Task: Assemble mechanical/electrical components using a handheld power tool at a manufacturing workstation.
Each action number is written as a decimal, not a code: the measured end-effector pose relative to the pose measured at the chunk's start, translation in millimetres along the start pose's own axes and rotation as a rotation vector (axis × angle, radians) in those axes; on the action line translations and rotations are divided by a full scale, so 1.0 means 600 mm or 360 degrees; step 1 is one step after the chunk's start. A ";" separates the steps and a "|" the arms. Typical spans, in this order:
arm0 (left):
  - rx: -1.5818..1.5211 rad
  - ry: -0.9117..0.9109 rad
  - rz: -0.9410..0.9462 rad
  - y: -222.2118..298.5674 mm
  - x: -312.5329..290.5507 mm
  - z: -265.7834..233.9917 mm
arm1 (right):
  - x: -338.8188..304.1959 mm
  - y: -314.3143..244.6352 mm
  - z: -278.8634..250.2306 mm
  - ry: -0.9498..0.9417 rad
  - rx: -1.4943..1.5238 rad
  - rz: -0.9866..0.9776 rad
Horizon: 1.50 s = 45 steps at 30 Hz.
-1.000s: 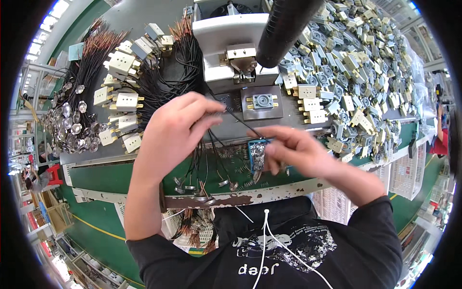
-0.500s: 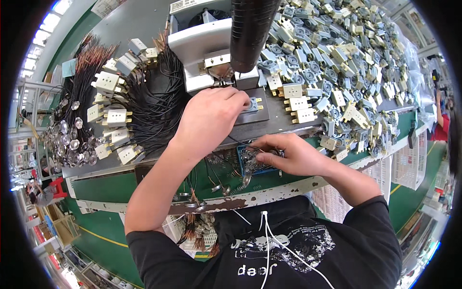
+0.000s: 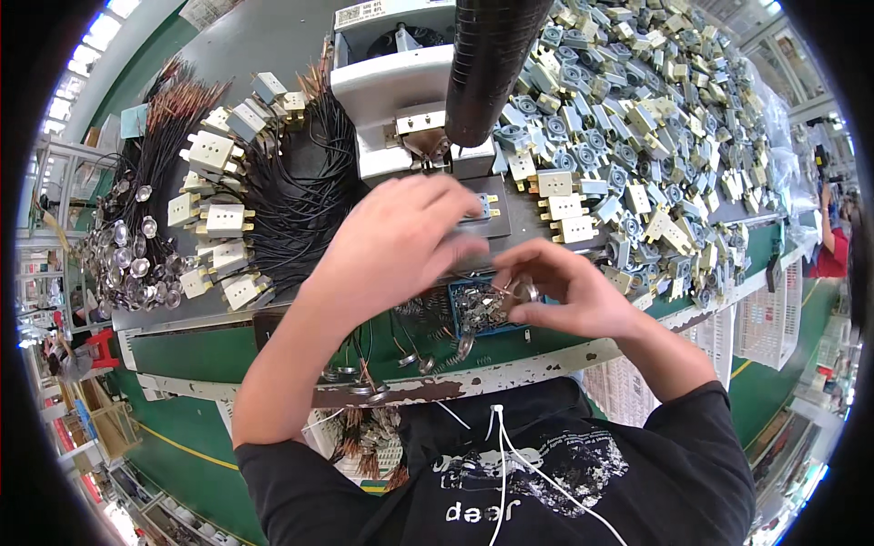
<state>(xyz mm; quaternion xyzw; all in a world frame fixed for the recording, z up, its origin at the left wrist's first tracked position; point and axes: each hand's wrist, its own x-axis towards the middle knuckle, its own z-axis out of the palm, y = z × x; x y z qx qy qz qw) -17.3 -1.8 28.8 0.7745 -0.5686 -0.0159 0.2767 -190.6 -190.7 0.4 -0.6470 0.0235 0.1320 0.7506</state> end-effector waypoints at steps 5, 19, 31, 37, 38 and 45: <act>-0.0258 -0.0346 0.0231 -0.003 -0.037 -0.020 | 0.019 -0.047 -0.019 0.0108 -0.0148 0.0118; -0.0321 -0.0425 0.0159 -0.005 -0.021 -0.073 | 0.056 -0.044 -0.029 -0.0173 -0.0002 0.0111; -0.0129 -0.0522 0.0053 -0.007 -0.023 -0.081 | 0.080 -0.060 -0.036 -0.0263 -0.0009 0.0368; -0.0304 -0.0179 0.0002 -0.016 -0.028 -0.074 | 0.047 -0.039 0.016 0.0556 -0.0297 -0.0473; -0.0299 -0.0181 0.0009 -0.015 -0.028 -0.071 | 0.050 -0.031 0.022 0.0630 -0.0266 -0.0653; -0.0885 -0.0127 -0.0301 -0.020 -0.048 0.012 | 0.117 -0.032 0.049 0.0610 0.0636 -0.0801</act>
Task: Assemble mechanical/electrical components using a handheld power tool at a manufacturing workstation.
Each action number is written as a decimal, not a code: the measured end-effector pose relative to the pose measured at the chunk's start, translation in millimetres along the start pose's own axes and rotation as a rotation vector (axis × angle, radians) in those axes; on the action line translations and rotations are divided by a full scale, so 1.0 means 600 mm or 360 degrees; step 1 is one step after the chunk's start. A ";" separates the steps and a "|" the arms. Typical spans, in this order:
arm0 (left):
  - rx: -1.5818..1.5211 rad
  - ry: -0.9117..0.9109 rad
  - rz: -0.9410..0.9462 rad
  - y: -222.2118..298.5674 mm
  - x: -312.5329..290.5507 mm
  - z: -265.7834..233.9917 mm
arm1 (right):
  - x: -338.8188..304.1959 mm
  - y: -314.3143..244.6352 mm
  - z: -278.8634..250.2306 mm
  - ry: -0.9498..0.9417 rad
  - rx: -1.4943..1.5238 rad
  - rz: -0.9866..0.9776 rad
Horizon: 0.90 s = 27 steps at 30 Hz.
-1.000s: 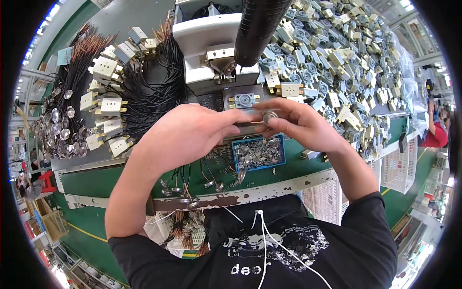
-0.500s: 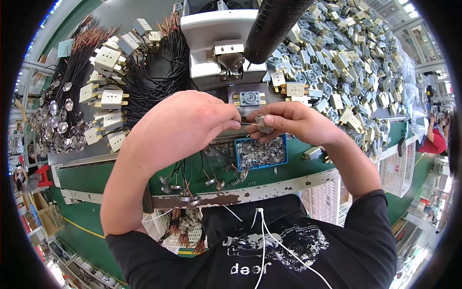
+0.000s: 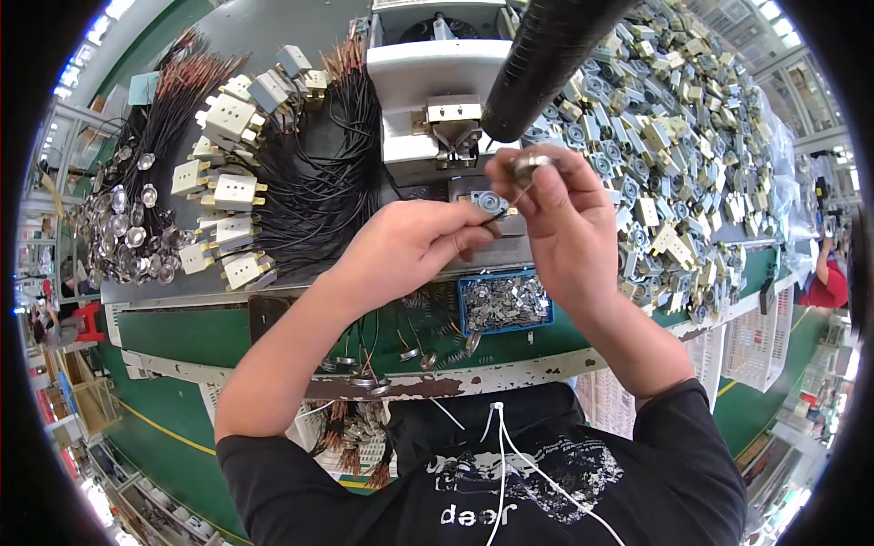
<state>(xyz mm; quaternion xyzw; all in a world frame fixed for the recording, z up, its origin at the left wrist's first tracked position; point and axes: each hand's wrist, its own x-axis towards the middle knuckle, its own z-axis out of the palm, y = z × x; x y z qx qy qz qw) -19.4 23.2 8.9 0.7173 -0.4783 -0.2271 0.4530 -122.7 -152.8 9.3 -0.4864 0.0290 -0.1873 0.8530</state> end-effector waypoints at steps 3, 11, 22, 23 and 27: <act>0.0622 0.0132 0.0446 -0.010 0.005 -0.019 | 0.001 -0.033 -0.020 -0.0198 -0.0502 0.0167; 0.1117 -0.0050 0.0462 0.002 -0.011 -0.042 | 0.057 -0.097 -0.026 -0.1068 -0.1827 0.0652; 0.0969 0.0026 0.0417 0.021 0.008 -0.027 | -0.006 -0.065 -0.033 -0.0563 -0.1327 0.0378; 0.1008 -0.0034 0.0429 0.024 0.008 -0.031 | 0.004 -0.076 -0.032 -0.0881 -0.1506 0.0621; 0.1102 -0.0086 0.0452 0.016 0.004 -0.028 | 0.020 -0.079 -0.041 -0.0891 -0.1352 0.0791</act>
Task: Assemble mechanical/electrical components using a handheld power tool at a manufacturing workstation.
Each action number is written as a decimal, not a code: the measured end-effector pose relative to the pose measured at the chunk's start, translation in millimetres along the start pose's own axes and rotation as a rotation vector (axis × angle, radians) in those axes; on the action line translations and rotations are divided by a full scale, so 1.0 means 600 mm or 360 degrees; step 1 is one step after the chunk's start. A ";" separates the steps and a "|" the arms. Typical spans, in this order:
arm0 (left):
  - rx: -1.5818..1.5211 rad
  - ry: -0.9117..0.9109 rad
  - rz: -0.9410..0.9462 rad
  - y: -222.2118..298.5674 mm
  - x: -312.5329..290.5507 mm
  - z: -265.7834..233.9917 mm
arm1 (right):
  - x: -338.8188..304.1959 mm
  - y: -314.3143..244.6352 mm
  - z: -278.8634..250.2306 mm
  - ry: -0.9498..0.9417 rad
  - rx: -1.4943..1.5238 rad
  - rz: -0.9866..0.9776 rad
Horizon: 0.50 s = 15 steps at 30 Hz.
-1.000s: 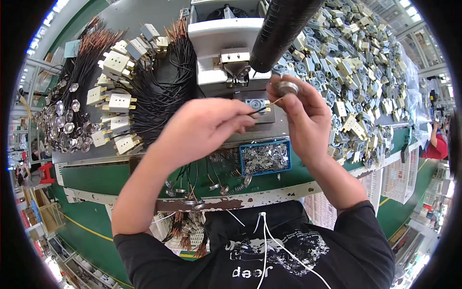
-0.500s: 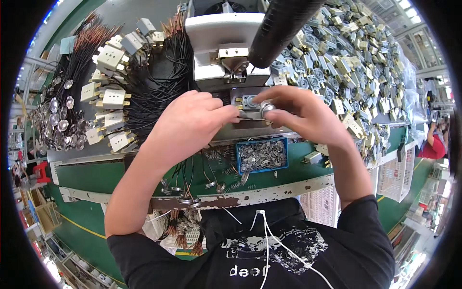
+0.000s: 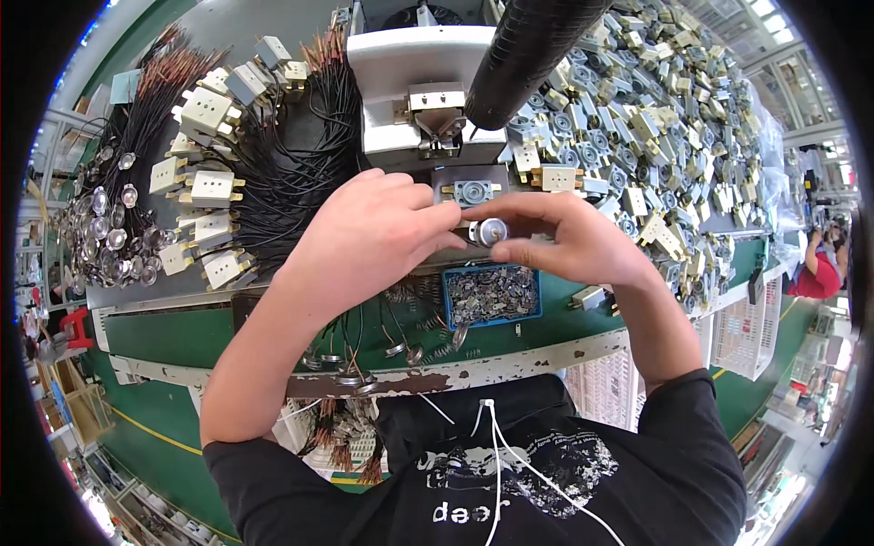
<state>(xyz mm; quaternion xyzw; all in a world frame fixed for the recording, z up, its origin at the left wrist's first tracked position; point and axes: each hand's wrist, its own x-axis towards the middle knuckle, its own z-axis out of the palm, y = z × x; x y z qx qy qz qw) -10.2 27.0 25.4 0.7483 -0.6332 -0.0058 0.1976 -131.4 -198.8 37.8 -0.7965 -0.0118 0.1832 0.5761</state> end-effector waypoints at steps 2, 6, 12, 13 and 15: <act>-0.0100 0.0157 -0.0030 0.003 0.001 -0.003 | -0.008 0.007 0.014 0.0063 0.0124 0.0080; -0.0094 0.0246 -0.0066 0.009 0.003 0.015 | -0.012 0.025 0.047 0.0664 0.0451 -0.0136; 0.0056 -0.0007 0.0095 -0.001 0.000 0.011 | 0.005 0.015 0.015 0.0082 -0.0108 -0.0067; 0.0055 -0.0004 0.0088 0.000 -0.001 0.011 | 0.003 0.009 0.014 0.0066 -0.0060 -0.0024; -0.0022 -0.0044 -0.0074 0.005 -0.006 0.006 | -0.008 0.002 0.016 0.0193 -0.0070 -0.0021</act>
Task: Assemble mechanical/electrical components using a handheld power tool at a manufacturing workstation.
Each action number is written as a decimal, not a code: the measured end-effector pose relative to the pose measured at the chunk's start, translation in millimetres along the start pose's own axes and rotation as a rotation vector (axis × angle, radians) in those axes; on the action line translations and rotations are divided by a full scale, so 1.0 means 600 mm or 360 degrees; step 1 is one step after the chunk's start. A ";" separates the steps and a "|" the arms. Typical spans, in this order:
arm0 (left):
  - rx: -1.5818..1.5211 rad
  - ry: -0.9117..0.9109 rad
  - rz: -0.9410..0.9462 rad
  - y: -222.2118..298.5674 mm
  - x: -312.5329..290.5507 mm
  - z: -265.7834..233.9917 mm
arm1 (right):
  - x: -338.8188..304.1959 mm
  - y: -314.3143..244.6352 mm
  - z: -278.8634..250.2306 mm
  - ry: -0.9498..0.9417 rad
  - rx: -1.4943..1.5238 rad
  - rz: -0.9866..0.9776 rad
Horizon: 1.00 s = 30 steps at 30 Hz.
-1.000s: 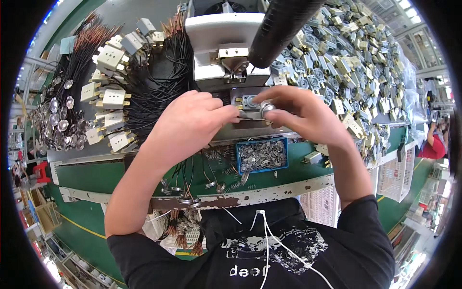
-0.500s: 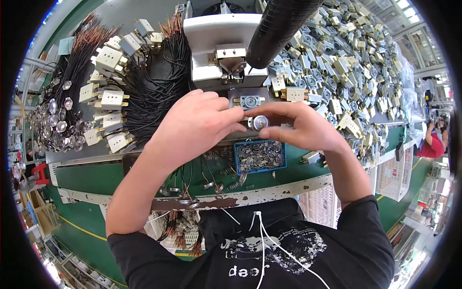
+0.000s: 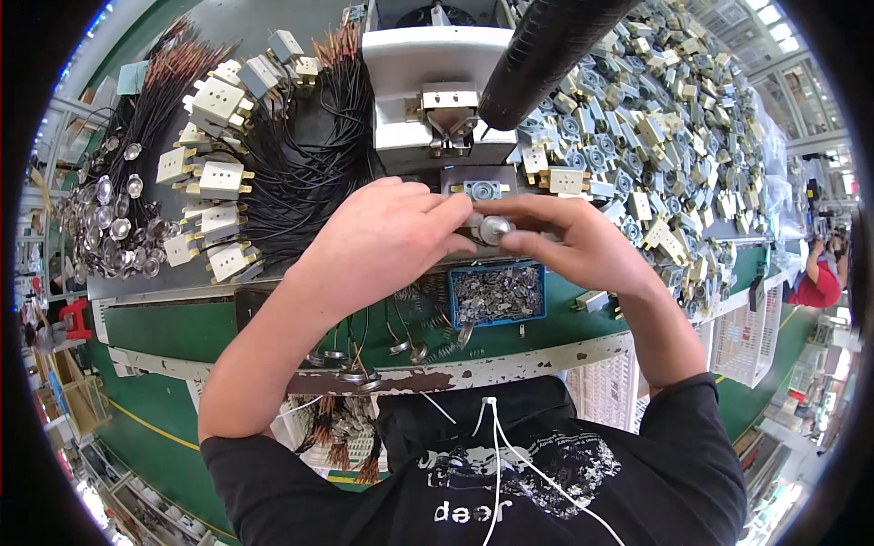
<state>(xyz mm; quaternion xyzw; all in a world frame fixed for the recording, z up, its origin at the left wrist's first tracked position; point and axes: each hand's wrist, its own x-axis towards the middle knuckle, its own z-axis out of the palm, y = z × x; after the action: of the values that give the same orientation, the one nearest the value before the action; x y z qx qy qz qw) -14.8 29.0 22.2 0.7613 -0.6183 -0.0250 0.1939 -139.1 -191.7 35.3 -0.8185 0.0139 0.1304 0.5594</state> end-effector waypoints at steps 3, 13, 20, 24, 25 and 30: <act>-0.0076 -0.0173 0.0061 0.009 -0.005 -0.023 | -0.006 0.043 -0.001 0.0270 -0.0178 -0.0154; -0.0496 0.0212 -0.0115 -0.006 0.016 -0.006 | -0.003 0.074 0.008 0.0613 -0.0775 -0.0462; -0.0252 -0.0170 -0.0457 -0.025 0.045 0.025 | -0.002 -0.027 -0.063 0.0997 -0.0070 -0.1278; -0.0218 -0.0021 -0.0294 -0.036 0.041 0.040 | 0.064 -0.089 -0.068 0.1536 0.0223 -0.1783; -0.0201 -0.0022 -0.0285 -0.037 0.041 0.039 | 0.086 -0.104 -0.055 0.1536 0.0232 -0.1790; -0.0227 0.0025 -0.0250 -0.036 0.040 0.042 | 0.125 -0.156 -0.053 0.0912 0.0393 -0.0988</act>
<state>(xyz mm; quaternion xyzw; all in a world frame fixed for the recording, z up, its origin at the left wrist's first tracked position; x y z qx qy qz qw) 3.7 3.1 -3.2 0.7918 -0.5518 -0.0781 0.2498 -44.7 -176.6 114.1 -0.7139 -0.0626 -0.2788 0.6393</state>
